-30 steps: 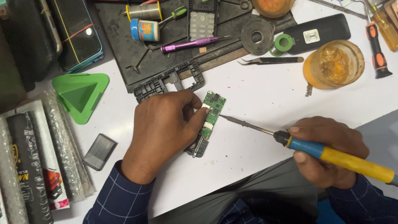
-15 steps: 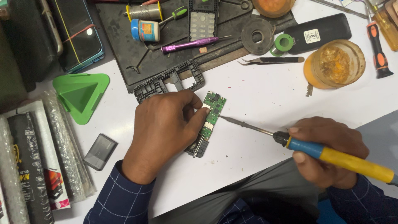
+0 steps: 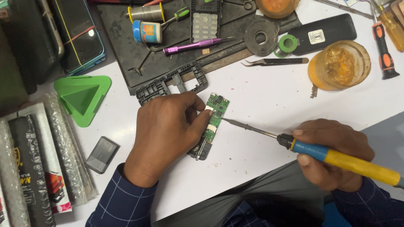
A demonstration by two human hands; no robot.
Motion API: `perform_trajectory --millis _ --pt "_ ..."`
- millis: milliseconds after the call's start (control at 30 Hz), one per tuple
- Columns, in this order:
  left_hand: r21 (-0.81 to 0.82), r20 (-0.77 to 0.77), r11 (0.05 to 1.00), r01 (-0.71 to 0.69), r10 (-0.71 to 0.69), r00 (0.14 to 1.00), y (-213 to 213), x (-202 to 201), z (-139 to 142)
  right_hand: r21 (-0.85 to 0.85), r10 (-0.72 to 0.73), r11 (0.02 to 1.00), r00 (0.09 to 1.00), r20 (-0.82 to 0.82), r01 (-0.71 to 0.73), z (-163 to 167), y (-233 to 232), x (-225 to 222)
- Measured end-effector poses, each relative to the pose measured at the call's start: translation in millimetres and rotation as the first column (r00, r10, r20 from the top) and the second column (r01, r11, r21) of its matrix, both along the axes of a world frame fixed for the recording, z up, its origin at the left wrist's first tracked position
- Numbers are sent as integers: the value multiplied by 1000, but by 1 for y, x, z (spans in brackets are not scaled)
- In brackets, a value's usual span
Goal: The person uses a soldering iron to apply heat to various points on a small green circuit board. They hold the board with one hand and manipulate the soldering iron with the other, focusing on different components throughout the clip.
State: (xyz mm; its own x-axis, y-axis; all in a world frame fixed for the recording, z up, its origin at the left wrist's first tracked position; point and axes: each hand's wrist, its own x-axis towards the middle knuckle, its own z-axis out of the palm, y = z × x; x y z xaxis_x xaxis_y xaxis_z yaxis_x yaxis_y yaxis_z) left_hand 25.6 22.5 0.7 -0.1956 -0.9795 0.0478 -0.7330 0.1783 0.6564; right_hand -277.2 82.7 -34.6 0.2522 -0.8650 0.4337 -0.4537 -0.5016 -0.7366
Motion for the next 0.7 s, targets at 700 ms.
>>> perform_trajectory --millis 700 --pt "0 5 1000 -1 1 1000 0 -1 0 114 -81 991 991 109 69 2 1 6"
